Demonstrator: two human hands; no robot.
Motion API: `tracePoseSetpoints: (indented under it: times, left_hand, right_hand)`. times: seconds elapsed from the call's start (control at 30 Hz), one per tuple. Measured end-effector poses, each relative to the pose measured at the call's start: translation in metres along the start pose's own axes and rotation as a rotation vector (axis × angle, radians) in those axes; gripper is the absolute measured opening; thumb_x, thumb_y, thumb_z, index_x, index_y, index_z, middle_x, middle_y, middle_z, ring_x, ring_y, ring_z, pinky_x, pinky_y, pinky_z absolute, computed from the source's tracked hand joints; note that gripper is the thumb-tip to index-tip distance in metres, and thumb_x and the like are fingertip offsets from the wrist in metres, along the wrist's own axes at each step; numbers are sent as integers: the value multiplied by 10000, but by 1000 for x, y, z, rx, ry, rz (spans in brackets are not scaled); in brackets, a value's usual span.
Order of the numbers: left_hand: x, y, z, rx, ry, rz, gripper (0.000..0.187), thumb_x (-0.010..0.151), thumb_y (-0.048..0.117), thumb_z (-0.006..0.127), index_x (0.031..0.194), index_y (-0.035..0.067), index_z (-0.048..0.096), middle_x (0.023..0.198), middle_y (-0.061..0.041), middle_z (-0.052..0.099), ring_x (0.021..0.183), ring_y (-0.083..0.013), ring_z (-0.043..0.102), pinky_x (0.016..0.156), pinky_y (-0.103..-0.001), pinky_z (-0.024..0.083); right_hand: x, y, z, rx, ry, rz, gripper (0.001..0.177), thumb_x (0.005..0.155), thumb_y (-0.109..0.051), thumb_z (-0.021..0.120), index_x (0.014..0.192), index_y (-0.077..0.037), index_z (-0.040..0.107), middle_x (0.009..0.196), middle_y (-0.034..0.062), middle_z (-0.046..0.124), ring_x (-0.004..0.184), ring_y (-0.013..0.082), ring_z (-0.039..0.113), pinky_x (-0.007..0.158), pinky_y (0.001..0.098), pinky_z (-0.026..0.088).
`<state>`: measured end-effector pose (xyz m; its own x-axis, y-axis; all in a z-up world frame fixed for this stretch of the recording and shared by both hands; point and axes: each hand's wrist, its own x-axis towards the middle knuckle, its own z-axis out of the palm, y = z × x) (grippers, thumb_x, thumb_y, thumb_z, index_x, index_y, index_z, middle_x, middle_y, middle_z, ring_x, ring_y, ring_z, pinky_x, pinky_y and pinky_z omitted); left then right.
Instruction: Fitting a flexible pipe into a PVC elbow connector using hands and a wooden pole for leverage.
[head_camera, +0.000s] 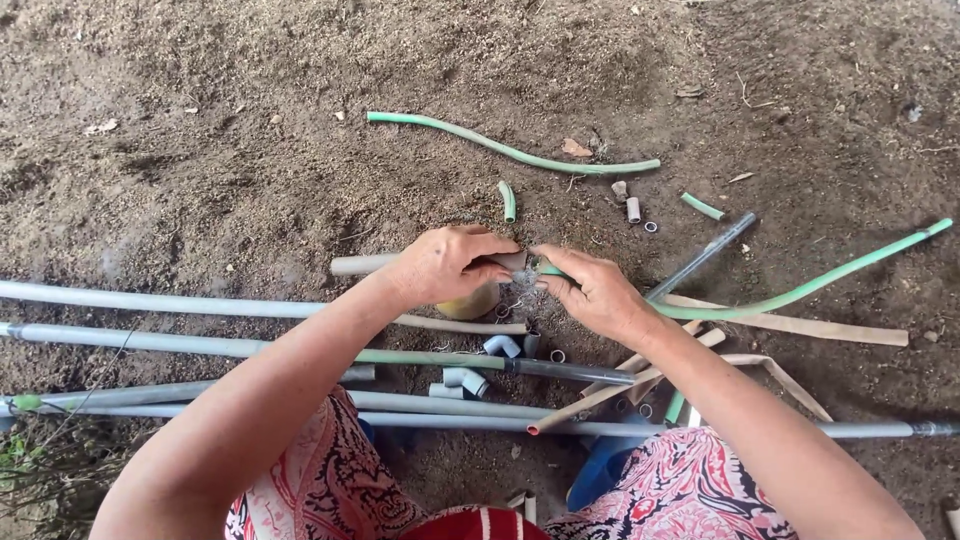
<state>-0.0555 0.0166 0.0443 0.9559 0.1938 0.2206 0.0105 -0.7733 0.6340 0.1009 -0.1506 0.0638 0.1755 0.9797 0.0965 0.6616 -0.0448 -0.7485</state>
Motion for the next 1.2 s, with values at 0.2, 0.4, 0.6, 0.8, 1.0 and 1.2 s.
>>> tracePoseSetpoints:
  times: [0.2, 0.4, 0.6, 0.8, 1.0, 1.2]
  left_hand:
    - [-1, 13, 0, 32, -11, 15, 319, 872, 278, 648, 1131, 93, 621, 855, -170, 664, 711, -285, 691, 623, -356, 589]
    - [-2, 6, 11, 318, 85, 128, 352, 873, 379, 600, 1113, 122, 580, 878, -122, 627, 766, -301, 677, 642, -399, 567]
    - [-2, 13, 6, 450, 128, 208, 284, 897, 341, 588, 1075, 120, 598, 810, -66, 585, 722, -220, 662, 621, -310, 558]
    - [-4, 19, 1, -79, 73, 30, 286, 821, 293, 696, 1019, 93, 646, 824, -117, 670, 751, -282, 694, 664, -351, 574]
    - [-3, 18, 6, 224, 70, 57, 301, 846, 314, 645, 1070, 114, 618, 841, -116, 652, 733, -297, 683, 644, -398, 573]
    - [0, 17, 9, 88, 103, -14, 308, 828, 308, 674, 1061, 109, 637, 868, -114, 676, 760, -283, 697, 674, -363, 577]
  right_hand:
    - [1, 9, -3, -22, -49, 9, 388, 901, -188, 576, 1265, -66, 521, 1034, 190, 653, 976, 337, 636, 883, 457, 514]
    - [2, 24, 5, -132, -95, 29, 387, 900, -184, 577, 1263, -78, 497, 1083, 152, 648, 1025, 319, 621, 901, 442, 507]
    - [0, 22, 4, -296, -136, 66, 342, 910, -228, 563, 1225, -121, 485, 966, 146, 659, 904, 337, 660, 825, 446, 552]
    - [0, 17, 3, -265, -173, 79, 242, 939, -237, 500, 1163, -149, 485, 894, 166, 666, 820, 336, 684, 755, 419, 580]
    - [0, 38, 10, -242, -136, 44, 278, 916, -241, 551, 1158, -128, 475, 839, 156, 655, 794, 352, 676, 726, 451, 558]
    - [4, 35, 6, -210, -100, 35, 260, 925, -225, 544, 1163, -144, 482, 747, 95, 636, 708, 267, 667, 696, 383, 569]
